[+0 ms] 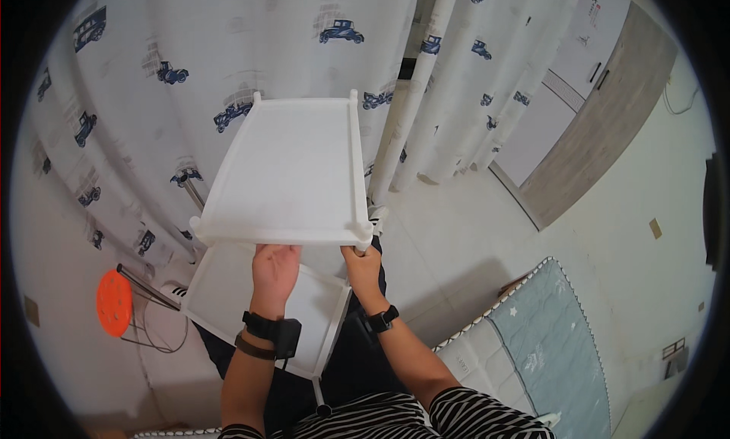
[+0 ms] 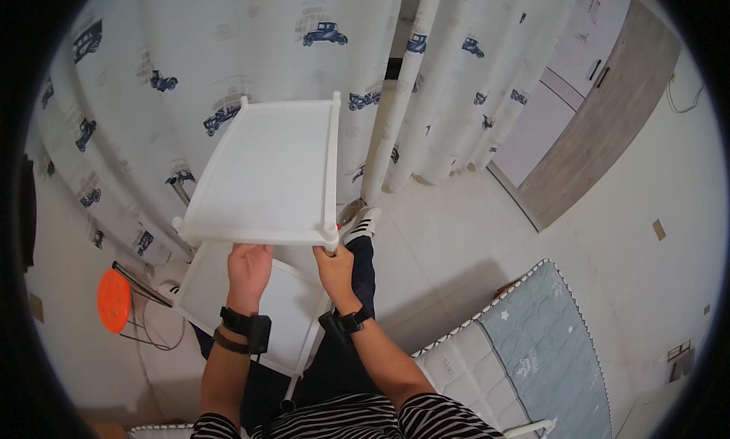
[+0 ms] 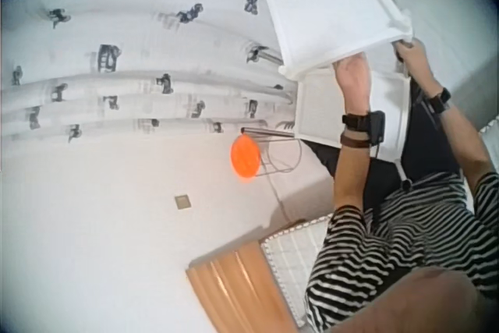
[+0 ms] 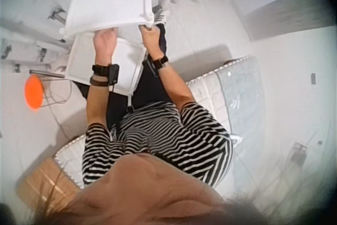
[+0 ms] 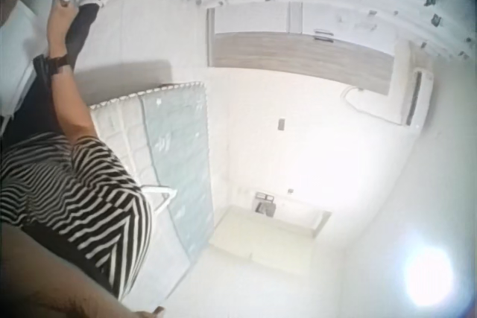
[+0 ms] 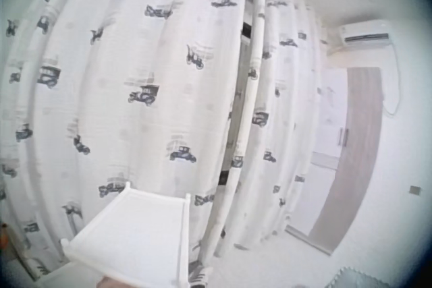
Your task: Assembling a small white plastic shelving unit by attaching trays and handles to metal supports.
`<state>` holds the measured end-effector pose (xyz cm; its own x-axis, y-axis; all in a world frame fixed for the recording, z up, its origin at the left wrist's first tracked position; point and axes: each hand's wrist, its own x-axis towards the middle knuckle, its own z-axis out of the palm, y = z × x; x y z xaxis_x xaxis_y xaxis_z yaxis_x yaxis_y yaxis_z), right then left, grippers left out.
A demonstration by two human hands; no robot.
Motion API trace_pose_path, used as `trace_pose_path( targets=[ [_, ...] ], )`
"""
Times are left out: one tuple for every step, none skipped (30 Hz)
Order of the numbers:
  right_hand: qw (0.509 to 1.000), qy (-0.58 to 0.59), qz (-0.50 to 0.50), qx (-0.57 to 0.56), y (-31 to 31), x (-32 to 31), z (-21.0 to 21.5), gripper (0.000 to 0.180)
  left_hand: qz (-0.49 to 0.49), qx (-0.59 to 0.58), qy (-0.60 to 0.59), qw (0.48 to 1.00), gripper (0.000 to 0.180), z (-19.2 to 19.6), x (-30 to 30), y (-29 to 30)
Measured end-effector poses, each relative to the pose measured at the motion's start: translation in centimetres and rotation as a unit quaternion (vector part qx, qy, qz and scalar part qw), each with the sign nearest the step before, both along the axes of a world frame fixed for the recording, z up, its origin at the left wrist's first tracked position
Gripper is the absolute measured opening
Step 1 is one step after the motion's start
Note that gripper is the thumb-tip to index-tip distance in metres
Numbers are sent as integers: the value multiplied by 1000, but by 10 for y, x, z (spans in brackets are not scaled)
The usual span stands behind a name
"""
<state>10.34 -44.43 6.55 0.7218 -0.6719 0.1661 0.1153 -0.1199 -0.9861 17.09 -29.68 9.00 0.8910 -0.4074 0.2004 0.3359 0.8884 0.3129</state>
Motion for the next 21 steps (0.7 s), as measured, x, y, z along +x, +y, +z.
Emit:
trace_pose_path(
  targets=[
    [1000, -9, 2, -5, 3, 1, 1, 21, -16, 12, -72, 997, 39, 4, -7, 1],
    [1000, -11, -8, 0, 1, 2, 1, 21, -26, 17, -74, 997, 39, 18, -15, -5],
    [1000, -9, -8, -7, -1, 2, 1, 22, -14, 20, -45, 999, 39, 33, -24, -12],
    [1000, -6, -5, -14, -1, 0, 0, 23, 0, 26, -14, 1000, 40, 42, -31, -16],
    [1000, -7, -15, -6, -2, -1, -1, 23, -10, 34, -15, 999, 40, 44, -28, -19],
    [1000, -1, -1, -19, -2, -1, -2, 24, 9, 95, -17, 995, 40, 45, -21, -22],
    [999, 4, 15, -33, -4, 1, -1, 25, 31, 155, -20, 987, 40, 46, -14, -25],
    [1000, -9, 26, -11, -5, 2, 1, 26, 21, 163, -25, 986, 40, 46, -9, -28],
    [1000, -13, 16, -4, -8, 1, 3, 26, 4, 175, -20, 984, 39, 47, -4, -30],
    [999, -10, 31, 6, -7, 0, 6, 26, -11, 187, -14, 982, 38, 45, 1, -30],
    [999, -11, 45, 14, -7, -1, 9, 27, -19, 194, -20, 981, 38, 43, 6, -29],
    [999, -16, 37, 21, -6, -2, 8, 27, -37, 197, -10, 980, 38, 39, 12, -29],
    [999, -10, 50, 20, -7, -3, 7, 26, -56, 198, 0, 979, 39, 40, 15, -30],
    [998, -3, 64, 18, -7, -5, 6, 26, -64, 204, -5, 977, 39, 41, 19, -32],
    [998, -6, 56, 23, -7, -6, 4, 26, -74, 226, -9, 971, 39, 41, 22, -33],
    [998, -3, 65, 11, -6, -9, 4, 26, -81, 246, -11, 966, 39, 42, 24, -33],
    [997, 2, 75, -2, -5, -11, 3, 27, -85, 250, -13, 964, 39, 41, 28, -33],
    [997, 2, 72, 2, -5, -13, 3, 27, -114, 256, -20, 960, 39, 38, 34, -35],
    [997, 5, 78, -9, -4, -17, 4, 26, -143, 261, -26, 954, 40, 38, 35, -36],
    [996, 9, 86, -21, -3, -20, 5, 26, -145, 263, -25, 953, 40, 38, 37, -39],
    [996, 11, 83, -18, -3, -22, 5, 26, -157, 265, -29, 951, 40, 38, 40, -44]
  ],
)
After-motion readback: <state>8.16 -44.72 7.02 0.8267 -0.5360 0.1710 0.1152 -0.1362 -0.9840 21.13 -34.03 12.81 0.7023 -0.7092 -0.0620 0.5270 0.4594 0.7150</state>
